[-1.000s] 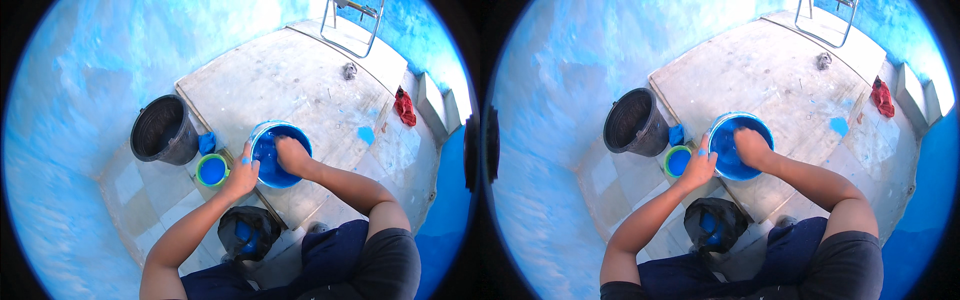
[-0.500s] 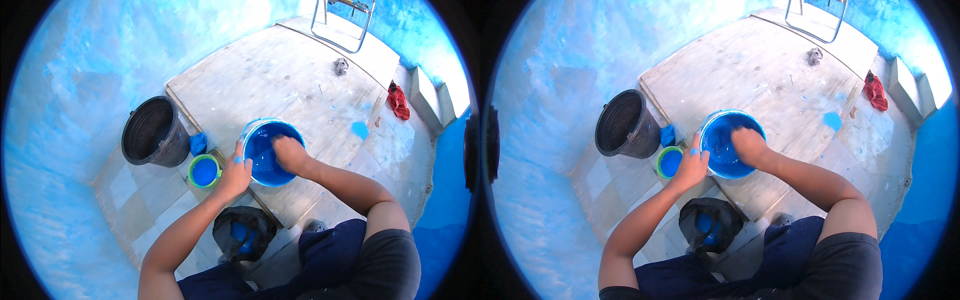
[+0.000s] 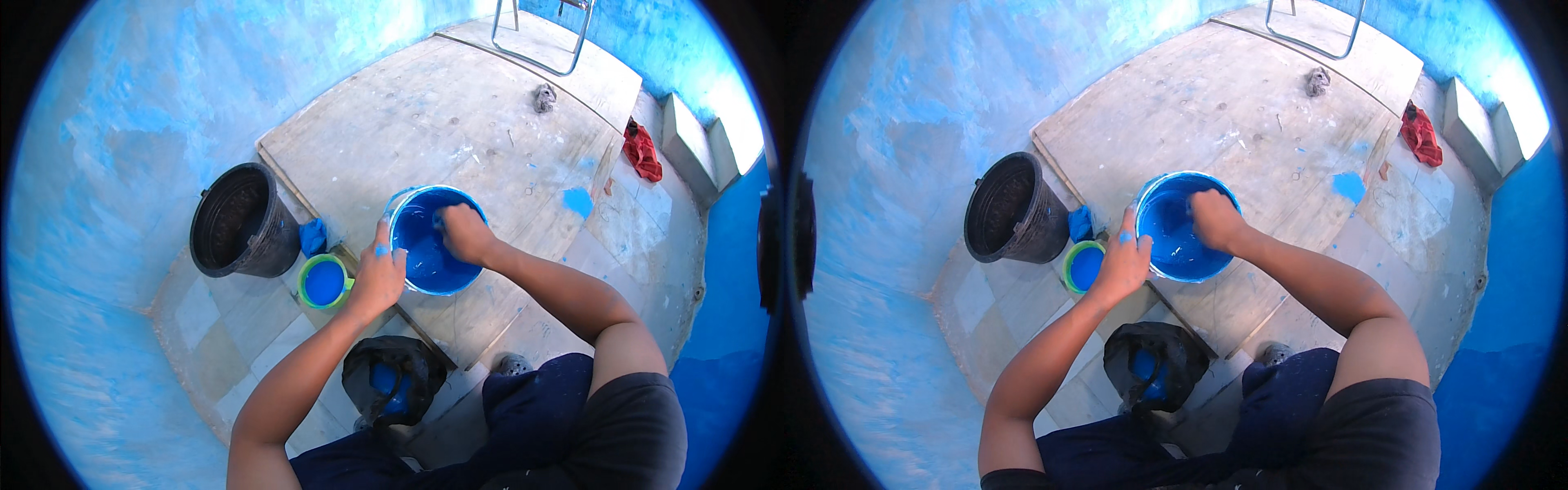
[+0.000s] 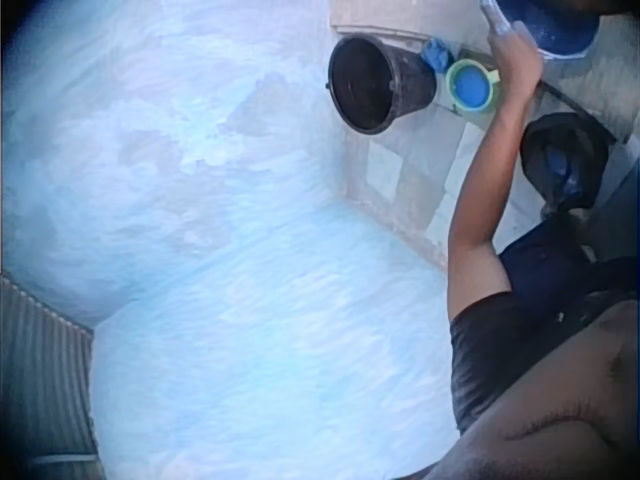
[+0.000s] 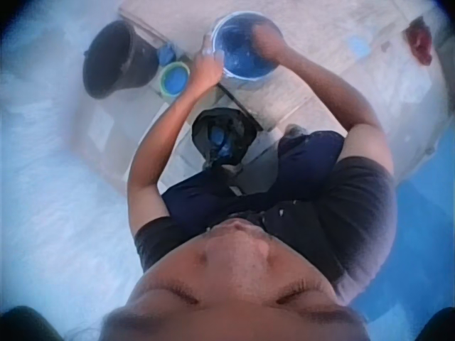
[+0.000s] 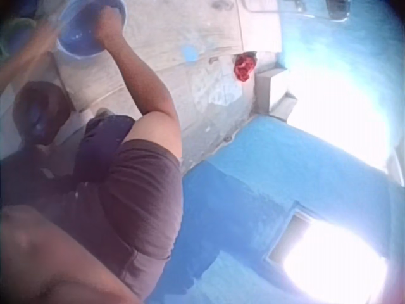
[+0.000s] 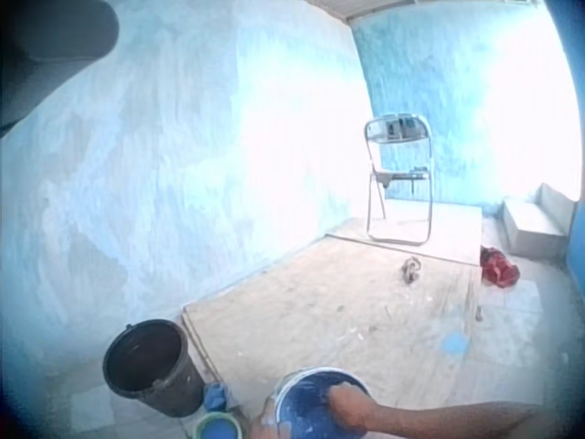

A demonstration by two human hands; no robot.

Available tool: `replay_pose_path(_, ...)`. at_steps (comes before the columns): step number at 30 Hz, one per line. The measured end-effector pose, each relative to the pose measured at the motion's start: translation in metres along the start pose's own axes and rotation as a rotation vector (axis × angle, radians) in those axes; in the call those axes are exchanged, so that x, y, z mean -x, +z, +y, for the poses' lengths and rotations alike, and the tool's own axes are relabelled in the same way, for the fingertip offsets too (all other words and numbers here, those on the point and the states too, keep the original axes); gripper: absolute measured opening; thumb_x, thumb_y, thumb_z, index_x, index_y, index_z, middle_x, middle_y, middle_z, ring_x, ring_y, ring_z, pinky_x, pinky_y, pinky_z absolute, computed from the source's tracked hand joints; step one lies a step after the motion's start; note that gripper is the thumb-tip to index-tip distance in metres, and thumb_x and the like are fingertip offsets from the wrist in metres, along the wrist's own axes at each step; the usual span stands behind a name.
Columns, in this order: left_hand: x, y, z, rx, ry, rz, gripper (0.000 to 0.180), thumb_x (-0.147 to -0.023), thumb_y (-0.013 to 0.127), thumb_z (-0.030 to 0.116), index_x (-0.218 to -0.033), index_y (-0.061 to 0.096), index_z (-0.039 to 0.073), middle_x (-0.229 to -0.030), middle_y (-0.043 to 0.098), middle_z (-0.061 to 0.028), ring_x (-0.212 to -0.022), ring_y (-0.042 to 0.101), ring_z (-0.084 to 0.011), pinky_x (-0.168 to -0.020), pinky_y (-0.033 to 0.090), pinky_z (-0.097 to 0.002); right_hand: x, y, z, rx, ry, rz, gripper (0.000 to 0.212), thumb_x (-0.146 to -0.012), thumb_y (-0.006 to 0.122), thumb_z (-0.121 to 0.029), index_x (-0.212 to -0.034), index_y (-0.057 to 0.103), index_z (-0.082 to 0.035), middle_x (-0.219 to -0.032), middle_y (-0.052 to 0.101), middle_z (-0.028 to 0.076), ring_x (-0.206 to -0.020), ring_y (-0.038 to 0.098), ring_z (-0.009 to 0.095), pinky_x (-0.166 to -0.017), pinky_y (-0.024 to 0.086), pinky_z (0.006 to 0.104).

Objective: The person squeezes a blue cloth into a blue bucket, pours blue paint from a smaller green container into the bucket, and then stirs the paint with their hand.

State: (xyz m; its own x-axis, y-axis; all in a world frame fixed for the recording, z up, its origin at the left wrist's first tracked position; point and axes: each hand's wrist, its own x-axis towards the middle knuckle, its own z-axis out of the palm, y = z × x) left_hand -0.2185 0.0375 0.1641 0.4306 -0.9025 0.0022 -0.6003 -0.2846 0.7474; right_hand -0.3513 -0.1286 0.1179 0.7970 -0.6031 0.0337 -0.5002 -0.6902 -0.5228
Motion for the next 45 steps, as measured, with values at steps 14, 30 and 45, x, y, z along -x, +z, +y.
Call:
replay_pose_path(14,0.01,-0.008,0.002,-0.111,-0.157,-0.114,0.065,-0.093,0.051,0.008,-0.151,0.023,-0.005,-0.096,0.064,-0.039,-0.09,0.063,-0.0557,-0.083,0.049,-0.0576,0.005,-0.002,-0.02,-0.12,-0.156,0.036,0.018,-0.083,0.066,0.0,-0.1,0.066,0.004,-0.099,0.069,0.027,-0.1,0.067,0.043,-0.088,0.054,0.0496)
replay_pose_path(30,0.035,-0.007,0.0,0.218,-0.384,-0.204,0.077,-0.1,0.05,0.013,-0.158,0.001,0.003,-0.111,0.063,-0.0343,-0.091,0.071,-0.0395,-0.079,0.058,-0.0452,0.007,-0.004,-0.029,-0.057,-0.305,0.029,0.022,-0.086,0.06,-0.002,-0.108,0.064,0.002,-0.096,0.068,0.026,-0.091,0.066,0.045,-0.081,0.054,0.0524)
replay_pose_path(45,0.032,-0.02,0.002,0.141,-0.32,-0.261,0.074,-0.095,0.051,0.012,-0.156,0.011,-0.004,-0.125,0.055,-0.0406,-0.09,0.068,-0.0439,-0.086,0.053,-0.0484,0.0,-0.061,-0.045,-0.587,-0.084,-0.085,0.016,-0.084,0.076,-0.013,-0.087,0.072,0.002,-0.076,0.071,0.013,-0.068,0.065,0.018,-0.07,0.052,0.0312)
